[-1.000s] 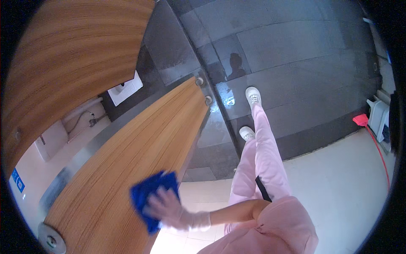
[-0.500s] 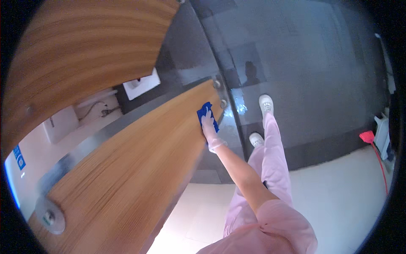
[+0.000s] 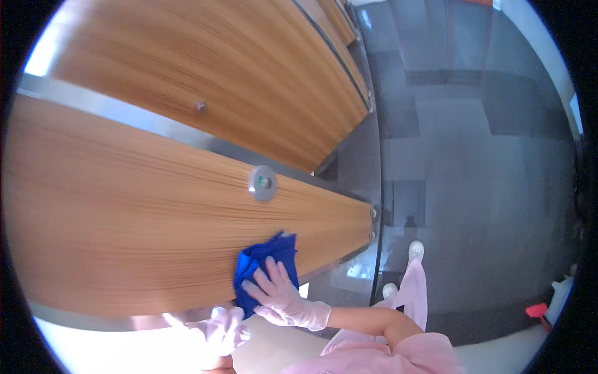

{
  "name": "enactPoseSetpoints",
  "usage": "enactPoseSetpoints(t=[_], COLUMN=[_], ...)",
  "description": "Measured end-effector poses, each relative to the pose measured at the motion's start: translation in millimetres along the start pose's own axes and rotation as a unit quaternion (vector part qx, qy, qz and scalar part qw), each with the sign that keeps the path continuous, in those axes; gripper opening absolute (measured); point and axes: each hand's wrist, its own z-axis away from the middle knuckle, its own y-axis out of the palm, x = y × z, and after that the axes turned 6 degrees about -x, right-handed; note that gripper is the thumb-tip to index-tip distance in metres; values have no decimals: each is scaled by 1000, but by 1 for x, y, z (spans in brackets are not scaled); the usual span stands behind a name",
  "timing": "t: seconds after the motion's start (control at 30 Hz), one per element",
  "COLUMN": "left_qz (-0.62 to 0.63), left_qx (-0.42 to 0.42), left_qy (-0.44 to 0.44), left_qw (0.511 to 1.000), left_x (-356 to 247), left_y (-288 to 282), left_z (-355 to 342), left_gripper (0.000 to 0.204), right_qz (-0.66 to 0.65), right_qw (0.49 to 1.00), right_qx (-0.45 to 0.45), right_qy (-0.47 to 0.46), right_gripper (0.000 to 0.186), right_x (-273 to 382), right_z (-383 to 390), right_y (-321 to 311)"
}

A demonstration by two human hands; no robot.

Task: The person wipes the exterior surfaces of toilet tanks and the wood-paneled stall doors and walls using a blue cloth, rinsing and wringing the cloth in a red bucket of water at a sink between cleaning the different surfaces.

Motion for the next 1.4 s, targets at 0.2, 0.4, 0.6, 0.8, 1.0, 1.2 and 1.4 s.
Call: enactPoseSetpoints(t=[0.2, 0.4, 0.6, 0.8, 1.0, 1.2, 1.4], left_qz=[33, 85, 58, 136, 160, 193, 243], left_qx=[-237, -263, -273, -337, -381, -408, -345], left_qy=[79, 49, 53, 58, 64, 25, -144], left_qw=[968, 960, 959, 930, 909, 892, 895], left_x=[11, 16, 16, 18, 19, 12, 25], left_y=[18, 22, 24, 16, 16, 17, 10], left_z=[20, -7, -3, -3, 13, 81, 162], left_gripper=[20, 24, 29, 37, 36, 32, 38], right_qz=[75, -72, -35, 29, 85, 110, 124], right_qw=[994, 955, 954, 957, 885, 924, 974], right_qx=[-77, -288, -294, -193, -176, -133, -112], right_qy=[-33, -17, -53, -216, -422, -342, -150], right_gripper=[66, 59, 58, 62, 60, 75, 75], right_x=[36, 11, 17, 130, 259, 189, 37], right_z=[-139, -270, -247, -254, -280, -177, -15], right_y=[-41, -54, -41, -53, -57, -22, 29])
